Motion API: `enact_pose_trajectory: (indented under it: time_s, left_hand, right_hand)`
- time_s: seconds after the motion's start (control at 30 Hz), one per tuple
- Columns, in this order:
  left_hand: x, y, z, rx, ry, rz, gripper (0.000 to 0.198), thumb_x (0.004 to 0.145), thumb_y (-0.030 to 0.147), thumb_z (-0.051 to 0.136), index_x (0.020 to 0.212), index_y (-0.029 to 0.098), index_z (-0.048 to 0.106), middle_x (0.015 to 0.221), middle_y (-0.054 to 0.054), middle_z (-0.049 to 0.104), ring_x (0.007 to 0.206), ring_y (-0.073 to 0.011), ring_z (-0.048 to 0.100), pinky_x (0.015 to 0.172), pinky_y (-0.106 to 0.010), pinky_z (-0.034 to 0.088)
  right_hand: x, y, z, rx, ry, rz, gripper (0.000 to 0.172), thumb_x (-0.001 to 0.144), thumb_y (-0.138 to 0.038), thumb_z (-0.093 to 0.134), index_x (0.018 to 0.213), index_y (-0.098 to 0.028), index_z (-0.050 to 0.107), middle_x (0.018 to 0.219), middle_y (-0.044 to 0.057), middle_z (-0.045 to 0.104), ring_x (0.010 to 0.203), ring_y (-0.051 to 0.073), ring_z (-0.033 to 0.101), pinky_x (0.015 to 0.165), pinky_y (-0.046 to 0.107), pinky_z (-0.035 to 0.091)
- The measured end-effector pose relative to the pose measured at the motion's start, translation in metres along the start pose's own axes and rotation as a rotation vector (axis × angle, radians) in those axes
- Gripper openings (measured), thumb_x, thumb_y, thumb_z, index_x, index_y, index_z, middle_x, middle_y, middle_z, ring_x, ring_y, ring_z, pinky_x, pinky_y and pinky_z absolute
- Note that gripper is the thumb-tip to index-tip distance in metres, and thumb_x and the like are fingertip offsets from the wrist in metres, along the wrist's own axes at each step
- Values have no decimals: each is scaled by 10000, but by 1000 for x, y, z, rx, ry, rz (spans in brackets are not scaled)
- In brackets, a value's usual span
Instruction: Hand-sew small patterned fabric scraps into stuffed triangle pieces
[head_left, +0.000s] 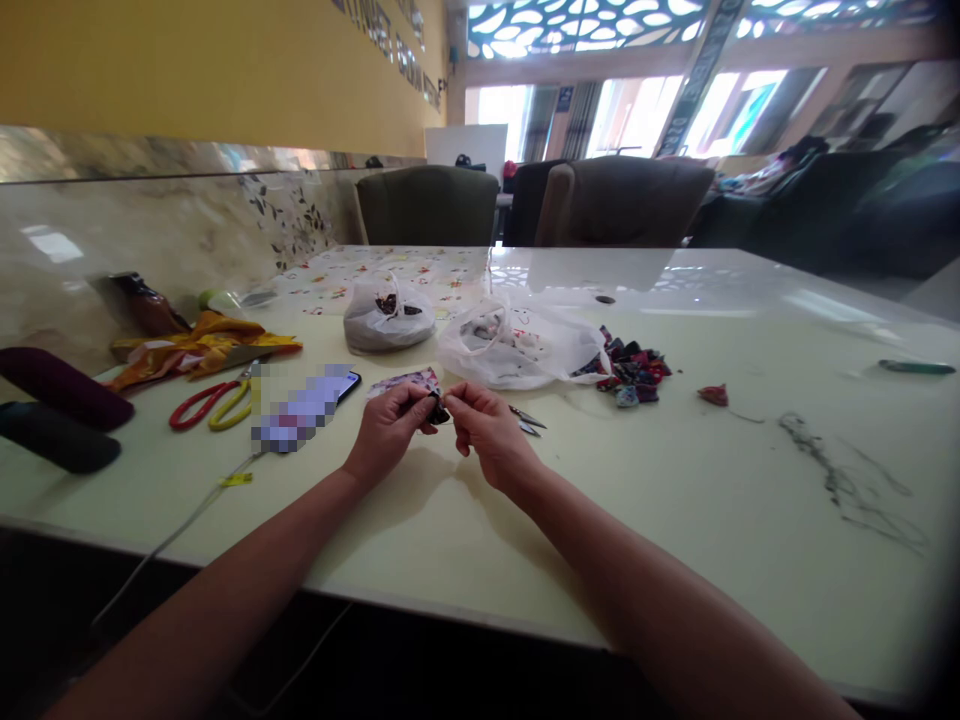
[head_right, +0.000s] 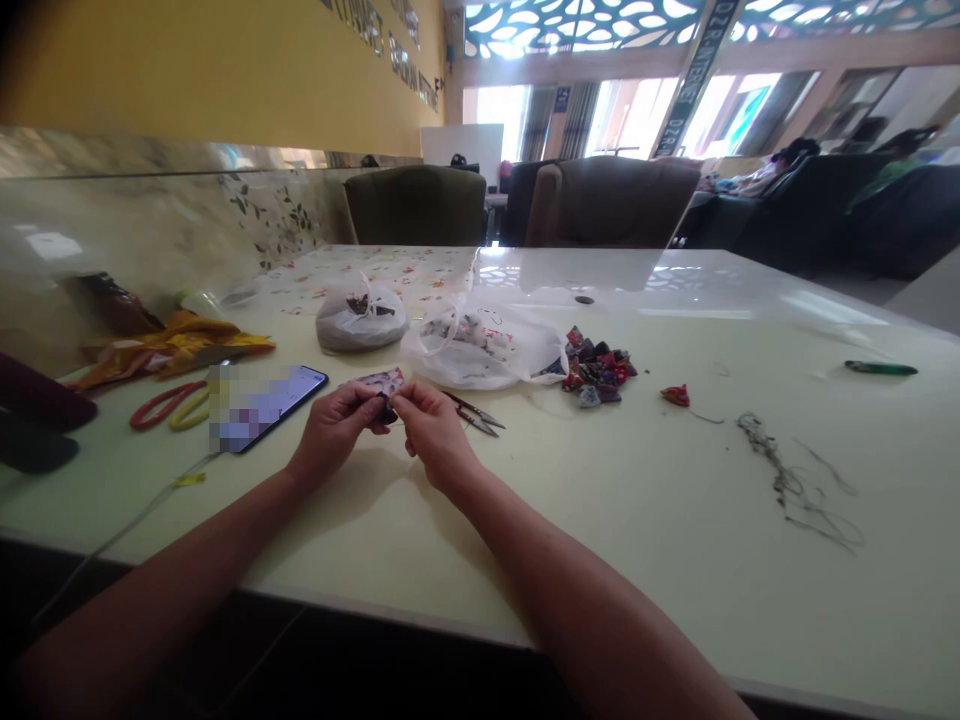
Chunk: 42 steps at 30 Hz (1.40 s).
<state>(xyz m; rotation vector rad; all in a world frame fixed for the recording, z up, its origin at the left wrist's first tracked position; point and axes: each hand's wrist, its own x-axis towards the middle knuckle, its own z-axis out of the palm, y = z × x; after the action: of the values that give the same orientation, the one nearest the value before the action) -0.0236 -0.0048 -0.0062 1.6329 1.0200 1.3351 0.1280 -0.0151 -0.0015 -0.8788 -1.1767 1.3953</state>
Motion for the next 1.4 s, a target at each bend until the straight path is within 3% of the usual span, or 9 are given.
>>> enact_pose_trajectory:
  time_s: [0.13, 0.2, 0.57, 0.93, 1.1, 1.2, 1.27, 1.33, 1.4]
  left_hand:
    - [0, -1, 1, -106, 29, -49, 252, 777, 365, 744, 863, 139, 672, 712, -12, 699, 567, -130, 657, 591, -277, 597]
    - [0, -2, 1, -170, 42, -72, 249, 766, 351, 755, 873, 140, 677, 729, -14, 709, 564, -124, 654, 587, -272, 595]
    - [2, -5, 1, -253, 64, -68, 200, 756, 307, 769, 861, 150, 702, 700, 0, 700, 535, -108, 643, 575, -251, 586]
    - [1, -7, 1, -160, 85, -2, 198, 765, 308, 763, 863, 150, 697, 709, -4, 702, 547, -125, 662, 576, -262, 586]
    - [0, -5, 1, -142, 63, -15, 223, 759, 332, 767, 835, 149, 664, 714, -5, 704, 544, -136, 672, 570, -265, 579]
    - [0, -5, -1, -112, 31, -6, 216, 780, 336, 749, 826, 151, 646, 708, -6, 698, 553, -140, 678, 565, -259, 568]
    - [0, -5, -2, -83, 15, 13, 200, 801, 330, 732, 820, 154, 640, 670, 2, 680, 518, -124, 651, 534, -240, 543]
    - [0, -5, -2, -58, 5, 36, 175, 821, 317, 713, 825, 159, 637, 591, 26, 630, 456, -98, 593, 479, -214, 495]
    - [0, -5, -1, -51, 11, 71, 155, 826, 300, 709, 825, 165, 634, 603, 33, 611, 423, -77, 542, 432, -201, 449]
  right_hand:
    - [5, -3, -8, -349, 24, -283, 163, 826, -294, 576, 709, -182, 561, 653, -29, 539, 620, 100, 461, 599, 244, 382]
    - [7, -6, -11, -460, 62, -347, 155, 835, -266, 568, 707, -179, 573, 645, -25, 532, 651, 114, 467, 636, 255, 371]
    - [3, -13, -11, -632, 23, -407, 160, 871, -253, 549, 747, -174, 612, 660, -11, 573, 641, 119, 488, 635, 251, 354]
    - [2, -13, -11, -784, 34, -466, 164, 875, -227, 509, 721, -182, 546, 640, -12, 535, 604, 119, 445, 600, 266, 316]
    - [2, -7, -7, -601, 31, -417, 154, 865, -245, 515, 724, -189, 533, 665, -13, 537, 647, 125, 475, 636, 267, 368]
    - [0, -2, -2, -299, 7, -264, 169, 857, -294, 537, 718, -198, 522, 658, -28, 521, 580, 104, 451, 566, 250, 375]
    - [-1, 1, 1, -148, -13, -140, 177, 854, -336, 543, 735, -206, 516, 626, -50, 484, 476, 84, 369, 463, 243, 315]
    - [-1, 2, 1, -97, -40, -80, 181, 853, -363, 545, 758, -212, 521, 610, -61, 462, 434, 78, 321, 416, 243, 265]
    - [1, 1, -1, -155, -51, -117, 177, 854, -357, 548, 759, -209, 531, 618, -55, 470, 459, 84, 343, 439, 244, 280]
